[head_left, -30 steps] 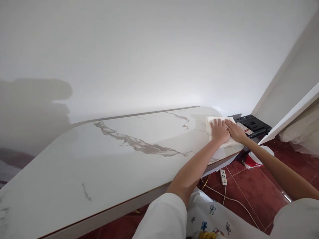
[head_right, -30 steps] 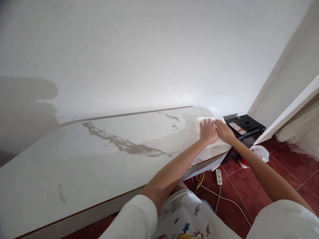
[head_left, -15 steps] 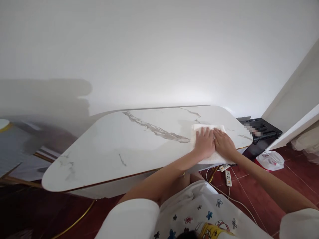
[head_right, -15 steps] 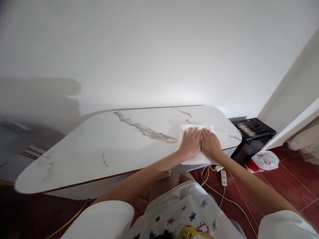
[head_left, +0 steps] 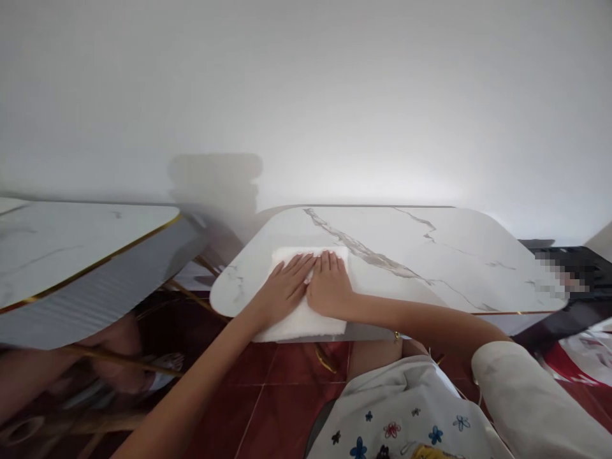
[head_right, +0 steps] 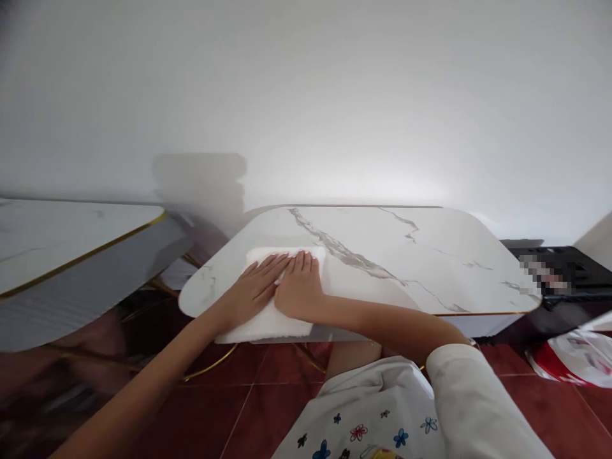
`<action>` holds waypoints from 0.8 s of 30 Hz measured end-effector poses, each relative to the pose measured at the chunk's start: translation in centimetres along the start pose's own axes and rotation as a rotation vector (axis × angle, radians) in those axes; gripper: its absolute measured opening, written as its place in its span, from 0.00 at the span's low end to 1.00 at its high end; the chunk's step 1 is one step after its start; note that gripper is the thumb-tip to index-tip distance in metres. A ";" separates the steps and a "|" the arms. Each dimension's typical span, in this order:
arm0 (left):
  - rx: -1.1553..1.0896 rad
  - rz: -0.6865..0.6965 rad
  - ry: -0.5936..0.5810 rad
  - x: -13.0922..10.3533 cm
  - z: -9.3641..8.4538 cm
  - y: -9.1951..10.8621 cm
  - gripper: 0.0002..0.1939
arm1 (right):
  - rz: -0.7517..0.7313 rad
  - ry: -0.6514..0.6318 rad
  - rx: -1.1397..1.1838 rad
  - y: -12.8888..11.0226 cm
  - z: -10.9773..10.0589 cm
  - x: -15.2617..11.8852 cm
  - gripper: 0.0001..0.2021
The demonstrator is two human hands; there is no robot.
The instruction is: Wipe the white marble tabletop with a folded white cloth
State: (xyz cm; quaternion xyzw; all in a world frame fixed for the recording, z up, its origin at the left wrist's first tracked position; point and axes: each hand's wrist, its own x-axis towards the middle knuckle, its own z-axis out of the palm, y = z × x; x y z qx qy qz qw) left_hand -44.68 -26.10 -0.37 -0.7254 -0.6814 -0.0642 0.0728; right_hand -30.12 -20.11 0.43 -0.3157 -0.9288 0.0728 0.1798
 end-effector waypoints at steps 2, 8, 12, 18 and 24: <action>0.004 -0.040 -0.034 -1.2 -0.4 -3.8 0.30 | -0.031 -0.005 0.035 -3.0 1.4 2.1 0.32; 0.057 -0.163 0.006 -2.7 -1.0 -11.7 0.34 | 0.027 -0.003 0.168 -9.4 4.4 7.7 0.32; 0.028 -0.192 -0.001 -2.2 -0.6 -13.8 0.33 | 0.049 -0.042 0.208 -10.4 5.0 9.7 0.33; 0.028 -0.191 0.025 1.0 0.4 -15.6 0.31 | 0.048 -0.010 0.203 -8.9 5.8 12.6 0.33; -0.009 -0.162 0.028 5.0 1.4 -17.7 0.31 | 0.055 0.026 0.168 -6.6 6.5 15.8 0.32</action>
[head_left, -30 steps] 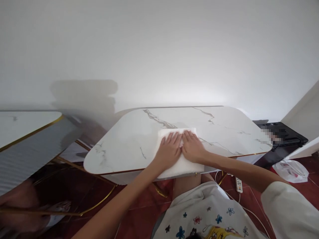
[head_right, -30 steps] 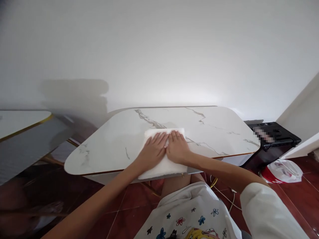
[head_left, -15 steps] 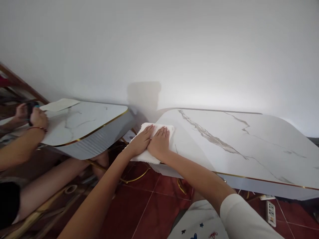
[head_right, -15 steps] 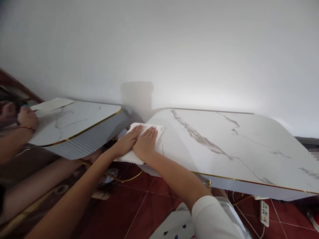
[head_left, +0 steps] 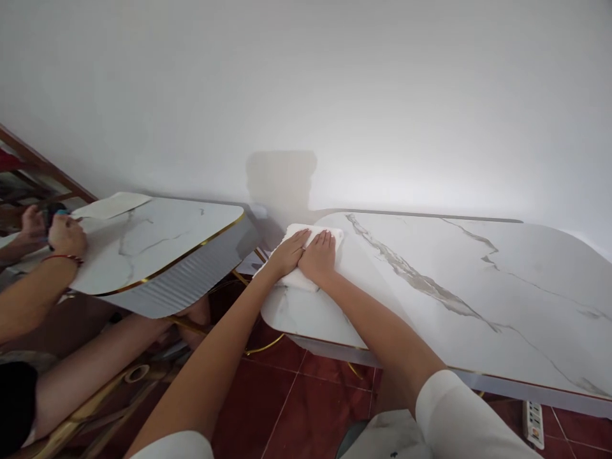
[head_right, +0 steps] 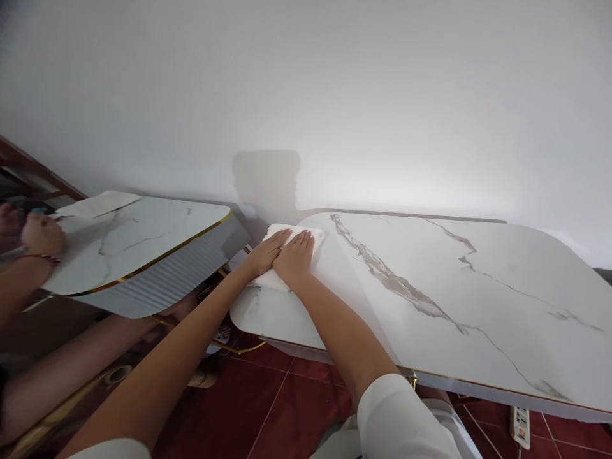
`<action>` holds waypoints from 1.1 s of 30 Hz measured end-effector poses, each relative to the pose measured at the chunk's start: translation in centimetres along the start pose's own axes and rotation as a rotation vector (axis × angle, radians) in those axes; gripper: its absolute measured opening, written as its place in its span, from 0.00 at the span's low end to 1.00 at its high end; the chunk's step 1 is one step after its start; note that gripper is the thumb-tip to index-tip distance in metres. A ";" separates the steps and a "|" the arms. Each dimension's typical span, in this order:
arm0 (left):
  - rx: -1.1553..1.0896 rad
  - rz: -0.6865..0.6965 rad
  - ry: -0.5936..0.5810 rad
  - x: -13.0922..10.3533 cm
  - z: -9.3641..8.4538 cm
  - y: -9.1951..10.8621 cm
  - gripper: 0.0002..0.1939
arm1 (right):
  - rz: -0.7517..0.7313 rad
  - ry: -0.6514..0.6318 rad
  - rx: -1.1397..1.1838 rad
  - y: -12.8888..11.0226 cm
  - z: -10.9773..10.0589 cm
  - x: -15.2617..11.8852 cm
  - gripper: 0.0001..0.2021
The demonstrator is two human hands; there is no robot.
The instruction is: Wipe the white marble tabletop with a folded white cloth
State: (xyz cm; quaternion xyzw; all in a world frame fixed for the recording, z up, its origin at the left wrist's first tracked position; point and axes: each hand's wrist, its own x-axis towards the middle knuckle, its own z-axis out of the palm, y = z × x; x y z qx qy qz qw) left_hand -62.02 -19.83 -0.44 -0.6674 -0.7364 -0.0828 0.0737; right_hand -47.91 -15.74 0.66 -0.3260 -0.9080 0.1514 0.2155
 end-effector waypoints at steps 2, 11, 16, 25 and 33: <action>-0.011 0.005 0.002 1.3 0.4 -0.4 0.31 | 0.007 0.007 0.002 0.6 0.0 0.9 0.32; -0.062 0.070 0.045 7.4 2.6 -2.7 0.31 | 0.082 0.022 0.012 3.4 0.1 5.5 0.31; -0.097 0.083 0.066 10.5 4.0 -3.9 0.31 | 0.103 0.077 -0.011 5.2 0.8 8.1 0.30; -0.066 0.086 0.073 14.6 4.9 -4.4 0.30 | 0.110 0.100 -0.039 7.2 0.4 10.5 0.29; -0.027 0.086 0.095 15.4 5.1 -1.6 0.29 | 0.111 0.092 -0.032 9.3 -0.4 9.7 0.29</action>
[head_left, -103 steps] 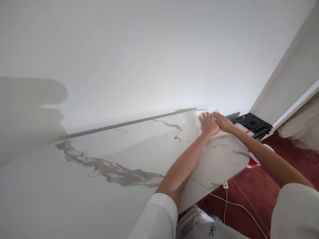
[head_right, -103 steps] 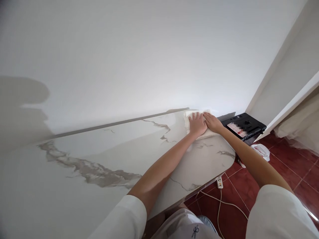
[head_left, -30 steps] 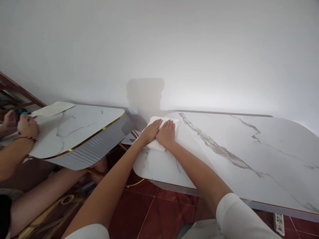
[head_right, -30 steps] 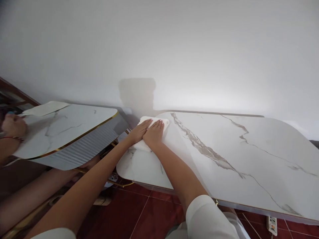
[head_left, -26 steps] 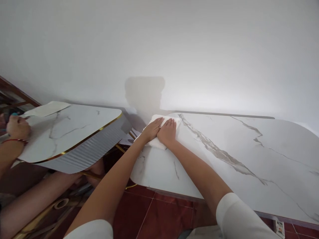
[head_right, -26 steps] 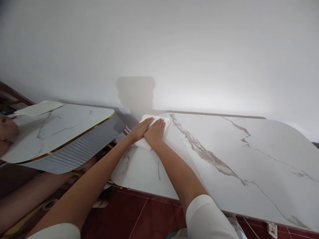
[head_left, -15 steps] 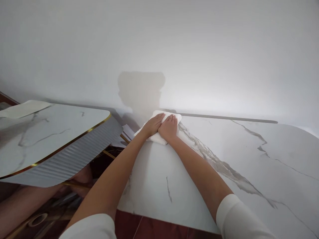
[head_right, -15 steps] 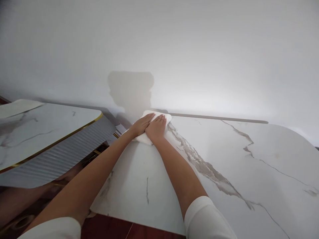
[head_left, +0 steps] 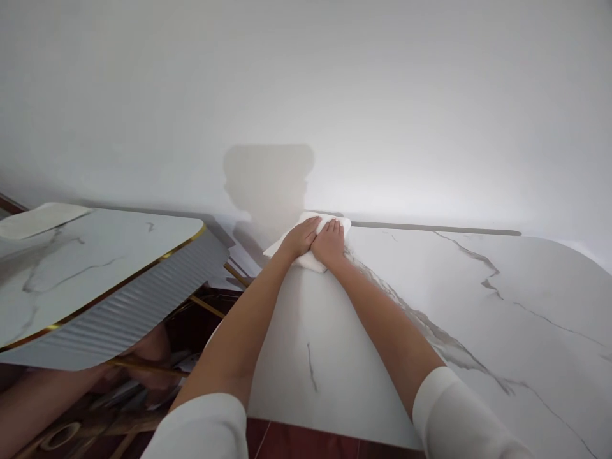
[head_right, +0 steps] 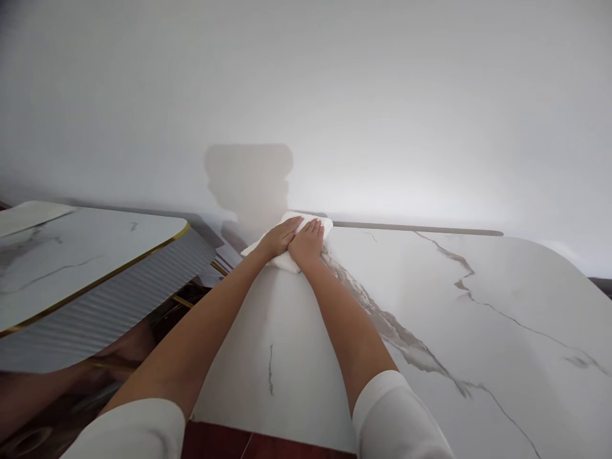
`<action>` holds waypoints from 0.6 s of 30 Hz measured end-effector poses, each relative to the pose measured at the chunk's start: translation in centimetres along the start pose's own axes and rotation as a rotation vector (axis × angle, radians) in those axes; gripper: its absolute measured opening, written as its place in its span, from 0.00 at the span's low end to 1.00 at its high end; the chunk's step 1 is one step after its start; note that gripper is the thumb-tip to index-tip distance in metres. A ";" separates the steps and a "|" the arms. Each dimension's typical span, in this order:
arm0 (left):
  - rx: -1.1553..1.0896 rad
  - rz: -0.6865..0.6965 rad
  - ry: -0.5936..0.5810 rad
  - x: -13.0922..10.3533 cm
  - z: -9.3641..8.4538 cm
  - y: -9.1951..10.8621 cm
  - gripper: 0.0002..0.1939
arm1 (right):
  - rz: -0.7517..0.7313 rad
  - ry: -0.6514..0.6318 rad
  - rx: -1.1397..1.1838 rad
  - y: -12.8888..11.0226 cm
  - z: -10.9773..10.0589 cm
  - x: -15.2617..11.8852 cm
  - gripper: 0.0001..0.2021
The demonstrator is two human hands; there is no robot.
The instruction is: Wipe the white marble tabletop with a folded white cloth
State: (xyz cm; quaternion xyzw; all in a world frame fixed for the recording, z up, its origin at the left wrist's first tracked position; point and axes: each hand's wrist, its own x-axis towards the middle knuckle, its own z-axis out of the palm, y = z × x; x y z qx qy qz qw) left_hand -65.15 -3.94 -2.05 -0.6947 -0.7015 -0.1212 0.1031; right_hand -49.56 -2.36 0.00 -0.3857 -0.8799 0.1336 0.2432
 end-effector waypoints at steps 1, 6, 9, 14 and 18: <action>-0.005 0.016 0.014 0.3 0.2 0.6 0.29 | 0.007 -0.008 -0.010 0.5 -0.2 -0.1 0.29; -0.025 0.028 0.024 2.5 1.1 3.8 0.29 | 0.083 -0.067 -0.082 3.3 -1.8 -0.2 0.30; -0.047 0.049 0.026 3.6 1.3 4.9 0.29 | 0.106 -0.045 -0.113 4.2 -2.4 -0.4 0.30; -0.070 0.068 0.031 3.7 1.5 5.0 0.29 | 0.106 -0.031 -0.110 4.4 -2.4 -0.5 0.30; -0.091 0.074 0.046 3.1 1.5 5.1 0.29 | 0.088 -0.027 -0.139 4.2 -2.4 -0.9 0.30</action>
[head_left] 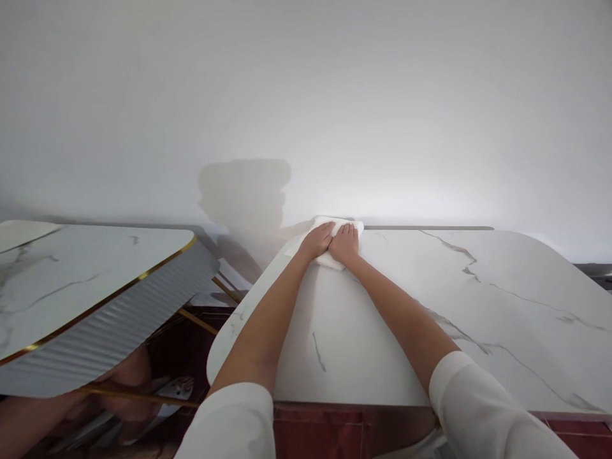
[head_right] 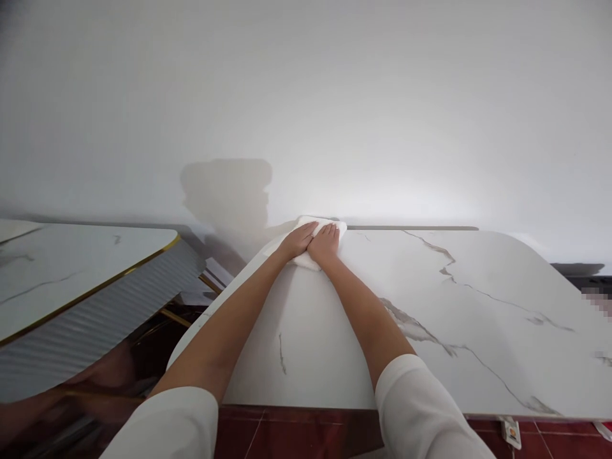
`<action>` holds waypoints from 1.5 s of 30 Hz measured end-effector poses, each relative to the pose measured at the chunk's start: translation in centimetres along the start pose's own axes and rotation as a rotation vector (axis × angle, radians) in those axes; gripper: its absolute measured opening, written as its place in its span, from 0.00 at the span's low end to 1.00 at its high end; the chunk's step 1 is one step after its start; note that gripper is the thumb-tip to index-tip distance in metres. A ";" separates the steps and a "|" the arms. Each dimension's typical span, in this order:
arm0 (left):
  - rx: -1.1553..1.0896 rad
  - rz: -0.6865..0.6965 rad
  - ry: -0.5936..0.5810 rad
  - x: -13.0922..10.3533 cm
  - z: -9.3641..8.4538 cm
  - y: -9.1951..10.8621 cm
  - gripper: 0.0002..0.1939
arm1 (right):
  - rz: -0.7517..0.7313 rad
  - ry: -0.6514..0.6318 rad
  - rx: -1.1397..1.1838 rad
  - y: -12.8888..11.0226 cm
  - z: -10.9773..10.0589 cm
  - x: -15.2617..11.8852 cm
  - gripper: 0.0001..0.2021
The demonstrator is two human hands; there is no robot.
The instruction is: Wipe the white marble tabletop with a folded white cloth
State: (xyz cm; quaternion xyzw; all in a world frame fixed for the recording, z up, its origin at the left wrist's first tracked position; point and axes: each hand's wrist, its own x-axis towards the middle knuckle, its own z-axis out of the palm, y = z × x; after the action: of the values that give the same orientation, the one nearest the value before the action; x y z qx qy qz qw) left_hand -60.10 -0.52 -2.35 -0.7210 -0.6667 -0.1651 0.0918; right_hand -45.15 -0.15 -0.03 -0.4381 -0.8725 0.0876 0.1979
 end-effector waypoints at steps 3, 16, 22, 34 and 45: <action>-0.004 0.016 -0.002 -0.6 -0.2 0.4 0.30 | 0.005 -0.014 -0.022 -0.2 -0.2 -0.7 0.30; 0.007 0.053 -0.016 -8.0 -2.7 2.3 0.29 | -0.034 0.048 -0.022 -3.3 -1.0 -7.9 0.29; 0.017 0.073 -0.019 -12.0 -4.1 3.4 0.29 | -0.043 0.051 0.039 -5.1 -1.8 -11.7 0.28; 0.089 0.064 -0.006 -20.6 -6.9 5.3 0.31 | -0.125 -0.017 0.075 -8.5 -2.5 -17.9 0.28; 0.139 -0.006 0.026 -24.1 -7.6 8.6 0.31 | -0.237 -0.025 0.059 -7.9 -3.7 -21.6 0.28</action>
State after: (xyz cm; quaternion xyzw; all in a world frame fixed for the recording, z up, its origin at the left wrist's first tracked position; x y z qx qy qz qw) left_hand -53.84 -26.43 -3.27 -0.7088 -0.6773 -0.1283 0.1498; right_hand -37.71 -22.25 0.13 -0.3249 -0.9176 0.0945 0.2088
